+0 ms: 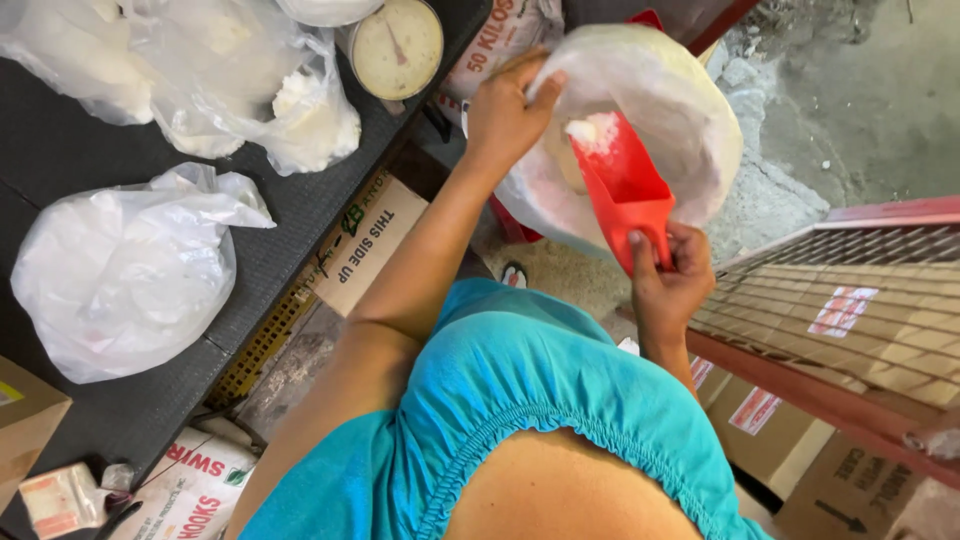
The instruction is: Scooping lard from a large bulk bag into smaller plastic bags and containers using a red scoop.
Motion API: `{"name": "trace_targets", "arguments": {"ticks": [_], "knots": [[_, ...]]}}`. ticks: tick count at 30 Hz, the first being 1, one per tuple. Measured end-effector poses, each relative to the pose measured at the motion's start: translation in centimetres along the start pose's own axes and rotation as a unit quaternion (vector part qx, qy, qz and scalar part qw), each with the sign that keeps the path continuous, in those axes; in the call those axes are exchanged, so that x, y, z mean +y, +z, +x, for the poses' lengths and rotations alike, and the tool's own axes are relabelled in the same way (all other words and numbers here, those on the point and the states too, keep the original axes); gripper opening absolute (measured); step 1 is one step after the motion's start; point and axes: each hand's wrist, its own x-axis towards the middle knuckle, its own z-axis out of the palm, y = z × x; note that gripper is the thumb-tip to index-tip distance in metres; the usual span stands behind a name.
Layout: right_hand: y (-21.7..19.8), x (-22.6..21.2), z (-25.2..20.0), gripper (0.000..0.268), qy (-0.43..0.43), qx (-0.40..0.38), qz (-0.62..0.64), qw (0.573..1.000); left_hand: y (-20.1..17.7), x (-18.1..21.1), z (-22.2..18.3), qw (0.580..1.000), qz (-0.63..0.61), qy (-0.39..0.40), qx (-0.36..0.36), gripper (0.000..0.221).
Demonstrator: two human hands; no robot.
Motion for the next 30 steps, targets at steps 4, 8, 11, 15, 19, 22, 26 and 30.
{"name": "trace_targets", "arguments": {"ticks": [4, 8, 11, 15, 19, 22, 26, 30], "knots": [[-0.9, -2.1, 0.6, 0.028, 0.002, 0.008, 0.033, 0.999, 0.9, -1.7, 0.2, 0.999, -0.037, -0.021, 0.016, 0.045], [-0.8, -5.3, 2.5, 0.029, 0.006, 0.03, 0.032, 0.999, 0.9, -2.4, 0.4, 0.982, -0.12, -0.129, -0.072, 0.047], [-0.9, -7.2, 4.3, 0.027, -0.011, 0.011, 0.018, 1.0, -0.4, -2.1, -0.1, 0.987, -0.135, -0.052, -0.077, 0.044], [-0.7, -8.8, 7.1, 0.026, -0.016, -0.035, 0.017, 0.999, -3.5, -1.8, -0.2, 0.982, -0.176, -0.062, -0.01, 0.032], [1.0, -8.9, 9.8, 0.025, -0.041, -0.076, 0.02, 0.996, -8.7, -0.4, 0.8, 0.992, -0.104, -0.038, 0.064, 0.028], [3.8, -9.2, 12.0, 0.021, -0.044, -0.09, 0.033, 0.994, -12.4, 1.1, 1.8, 0.994, -0.065, -0.028, 0.084, 0.027], [8.7, -9.7, 14.4, 0.022, -0.051, -0.128, 0.084, 0.987, -15.3, 0.5, 2.4, 0.994, -0.002, -0.013, 0.113, 0.026], [13.9, -9.4, 16.2, 0.021, -0.085, -0.183, 0.126, 0.971, -16.7, -1.8, 2.8, 0.983, 0.063, 0.034, 0.169, 0.025]]}}
